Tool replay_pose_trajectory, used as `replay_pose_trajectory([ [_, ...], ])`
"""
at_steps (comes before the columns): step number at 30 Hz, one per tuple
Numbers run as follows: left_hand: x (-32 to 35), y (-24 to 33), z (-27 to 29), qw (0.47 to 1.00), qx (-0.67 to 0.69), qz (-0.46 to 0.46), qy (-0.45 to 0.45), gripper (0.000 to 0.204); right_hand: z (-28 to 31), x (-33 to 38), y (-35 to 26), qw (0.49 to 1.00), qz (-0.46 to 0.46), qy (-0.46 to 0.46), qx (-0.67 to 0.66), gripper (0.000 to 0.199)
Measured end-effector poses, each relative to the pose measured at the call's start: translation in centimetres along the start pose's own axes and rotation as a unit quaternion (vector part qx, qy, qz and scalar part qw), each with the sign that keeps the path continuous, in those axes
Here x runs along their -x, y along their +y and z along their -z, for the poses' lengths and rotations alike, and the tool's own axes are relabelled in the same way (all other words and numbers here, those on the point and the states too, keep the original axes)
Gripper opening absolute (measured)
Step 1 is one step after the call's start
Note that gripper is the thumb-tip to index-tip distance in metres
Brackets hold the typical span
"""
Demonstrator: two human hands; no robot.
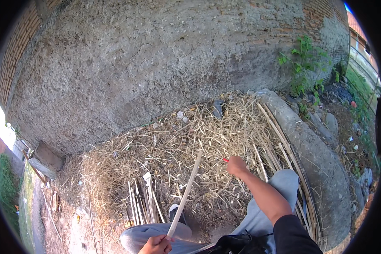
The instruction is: The person shaves a long bamboo strip using a small handheld blade, repeatedly drawing the blade along the length of the strip while holding it over a pile of dry grass.
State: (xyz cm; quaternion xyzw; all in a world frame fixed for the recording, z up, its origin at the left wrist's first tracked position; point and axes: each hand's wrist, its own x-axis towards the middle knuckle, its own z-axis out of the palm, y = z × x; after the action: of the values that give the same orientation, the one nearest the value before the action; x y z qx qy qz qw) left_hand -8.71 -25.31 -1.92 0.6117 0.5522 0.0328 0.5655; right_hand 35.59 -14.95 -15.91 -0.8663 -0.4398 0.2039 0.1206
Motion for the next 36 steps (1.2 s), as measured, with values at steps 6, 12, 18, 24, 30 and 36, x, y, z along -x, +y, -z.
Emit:
replay_pose_trajectory([
  [6,-2.2,2.5,-0.3,0.959,0.234,0.147,-0.068,0.026,10.7,6.2,-5.6,0.944,0.081,-0.013,-0.318,0.04],
  [12,-6.2,9.3,-1.6,0.955,0.234,0.058,-0.172,0.031,8.5,6.6,-3.2,0.838,0.102,0.078,-0.531,0.031],
  [18,-12.1,13.6,-3.2,0.946,0.215,0.032,-0.241,0.034,7.9,5.0,-3.8,0.734,-0.003,-0.035,-0.678,0.033],
  [24,-13.6,14.4,-5.0,0.941,0.211,0.015,-0.266,0.04,8.7,5.1,-3.8,0.734,0.0,0.01,-0.679,0.025],
  [30,-13.6,14.0,-5.9,0.939,0.21,-0.012,-0.272,0.042,8.8,5.2,-3.3,0.739,0.003,0.013,-0.674,0.028],
  [36,-13.3,12.9,-6.2,0.957,0.14,-0.048,-0.248,0.04,8.4,5.5,-3.4,0.742,0.0,0.028,-0.669,0.028],
])
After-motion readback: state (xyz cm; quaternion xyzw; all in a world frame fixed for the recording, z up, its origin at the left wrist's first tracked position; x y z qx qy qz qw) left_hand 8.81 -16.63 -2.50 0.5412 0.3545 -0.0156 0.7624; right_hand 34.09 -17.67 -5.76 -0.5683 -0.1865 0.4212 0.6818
